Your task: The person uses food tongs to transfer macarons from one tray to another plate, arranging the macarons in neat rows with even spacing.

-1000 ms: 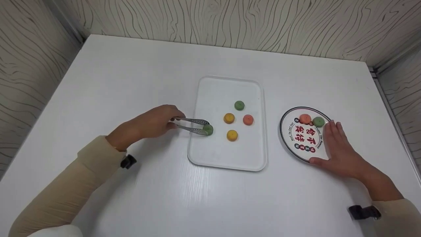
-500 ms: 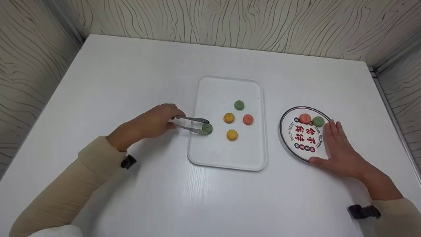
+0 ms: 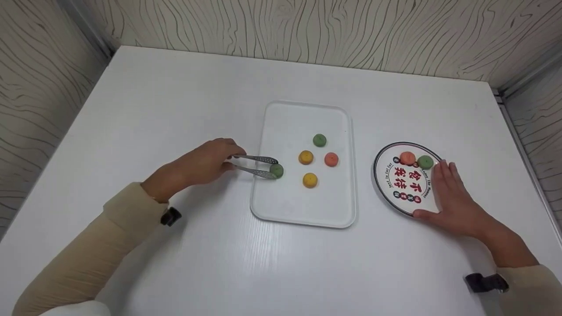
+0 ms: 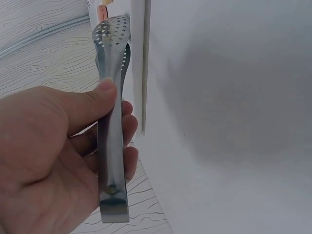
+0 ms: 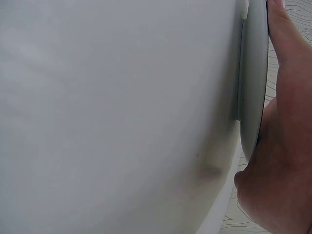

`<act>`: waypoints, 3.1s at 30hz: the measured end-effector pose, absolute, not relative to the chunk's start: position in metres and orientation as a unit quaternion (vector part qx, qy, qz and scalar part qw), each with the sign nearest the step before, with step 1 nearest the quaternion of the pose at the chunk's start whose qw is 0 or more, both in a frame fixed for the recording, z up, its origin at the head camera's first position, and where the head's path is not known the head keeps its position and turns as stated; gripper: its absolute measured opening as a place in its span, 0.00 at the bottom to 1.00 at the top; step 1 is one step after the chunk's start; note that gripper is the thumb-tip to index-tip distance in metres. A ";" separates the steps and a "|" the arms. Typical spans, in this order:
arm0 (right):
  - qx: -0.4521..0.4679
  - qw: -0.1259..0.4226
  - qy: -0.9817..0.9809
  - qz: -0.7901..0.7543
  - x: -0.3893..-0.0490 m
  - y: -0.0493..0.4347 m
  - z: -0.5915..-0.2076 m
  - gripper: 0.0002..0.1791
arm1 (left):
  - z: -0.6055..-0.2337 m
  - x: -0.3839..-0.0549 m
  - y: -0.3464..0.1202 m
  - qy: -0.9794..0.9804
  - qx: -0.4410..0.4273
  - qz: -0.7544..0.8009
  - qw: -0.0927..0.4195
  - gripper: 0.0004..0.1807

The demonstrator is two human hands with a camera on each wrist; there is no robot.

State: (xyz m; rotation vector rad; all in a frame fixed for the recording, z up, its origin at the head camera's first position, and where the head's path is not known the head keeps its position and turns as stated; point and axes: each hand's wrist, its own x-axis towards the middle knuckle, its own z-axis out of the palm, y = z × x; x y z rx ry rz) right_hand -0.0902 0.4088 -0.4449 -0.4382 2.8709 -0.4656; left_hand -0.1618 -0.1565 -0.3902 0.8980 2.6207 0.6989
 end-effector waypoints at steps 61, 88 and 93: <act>-0.145 0.105 0.973 -0.144 -0.090 0.408 -0.445 0.69 | -0.359 -0.191 -0.102 0.899 0.325 0.238 0.173 0.19; -0.149 0.104 0.972 -0.150 -0.091 0.410 -0.445 0.69 | -0.358 -0.203 -0.070 0.894 0.345 0.221 0.181 0.20; -0.145 0.112 0.971 -0.152 -0.090 0.408 -0.443 0.69 | -0.355 -0.204 -0.060 0.895 0.348 0.210 0.183 0.20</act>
